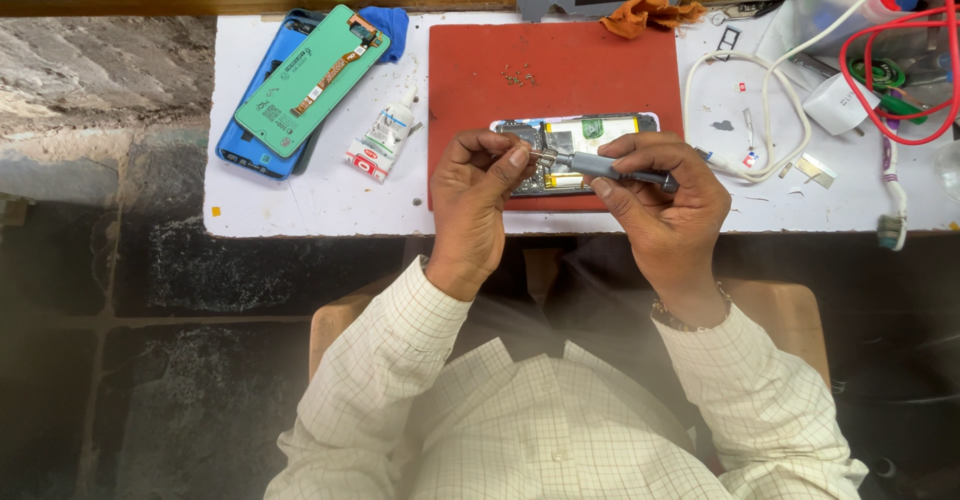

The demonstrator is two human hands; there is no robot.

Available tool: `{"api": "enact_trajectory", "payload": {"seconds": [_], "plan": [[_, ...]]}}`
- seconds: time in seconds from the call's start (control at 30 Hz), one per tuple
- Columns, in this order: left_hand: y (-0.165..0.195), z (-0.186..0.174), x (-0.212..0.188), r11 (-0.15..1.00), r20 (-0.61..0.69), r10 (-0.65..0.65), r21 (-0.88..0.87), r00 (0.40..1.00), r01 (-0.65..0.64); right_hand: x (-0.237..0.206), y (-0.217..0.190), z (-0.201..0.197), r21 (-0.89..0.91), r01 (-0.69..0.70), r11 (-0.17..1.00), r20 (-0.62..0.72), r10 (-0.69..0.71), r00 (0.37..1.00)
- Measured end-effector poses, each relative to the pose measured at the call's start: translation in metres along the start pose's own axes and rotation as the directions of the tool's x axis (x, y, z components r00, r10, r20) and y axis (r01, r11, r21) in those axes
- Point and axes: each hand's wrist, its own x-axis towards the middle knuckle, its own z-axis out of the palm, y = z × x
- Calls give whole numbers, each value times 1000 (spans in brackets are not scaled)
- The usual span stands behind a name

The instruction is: The person works at a repair bench on an opened smartphone, prying components and disconnecting the battery, then uses a screwdriver to remove small screws from the phone's internals. They reposition the phone body, continue unscrewing, and finally hold up the reassembled phone as its screen powers on showing a logo.

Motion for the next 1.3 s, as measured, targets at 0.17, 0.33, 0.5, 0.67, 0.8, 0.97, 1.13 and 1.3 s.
{"api": "enact_trajectory", "payload": {"seconds": [0.17, 0.33, 0.5, 0.67, 0.8, 0.97, 1.13, 1.3], "plan": [[0, 3, 0, 1000, -4, -16, 27, 1000, 16, 1, 2, -1, 5, 1, 1000, -9, -1, 1000], [7, 4, 0, 994, 53, -55, 99, 997, 50, 5, -6, -10, -38, -30, 999, -32, 29, 999], [14, -3, 5, 967, 12, 134, 218, 991, -134, 23, -32, -26, -310, 44, 950, 173, 11, 985], [12, -14, 11, 917, -12, 238, 333, 971, -221, 45, -48, -21, -584, 231, 778, 378, 8, 926], [8, -19, 14, 875, -6, 274, 416, 962, -247, 52, -52, -10, -596, 192, 780, 410, 90, 908], [6, -20, 15, 869, -1, 265, 434, 964, -238, 55, -51, -4, -592, 173, 788, 425, 123, 897], [7, -19, 15, 868, -1, 253, 442, 967, -227, 57, -49, -2, -592, 196, 782, 447, 115, 887], [7, -18, 15, 862, -4, 249, 458, 969, -219, 58, -49, -1, -613, 173, 771, 445, 156, 882]]}}
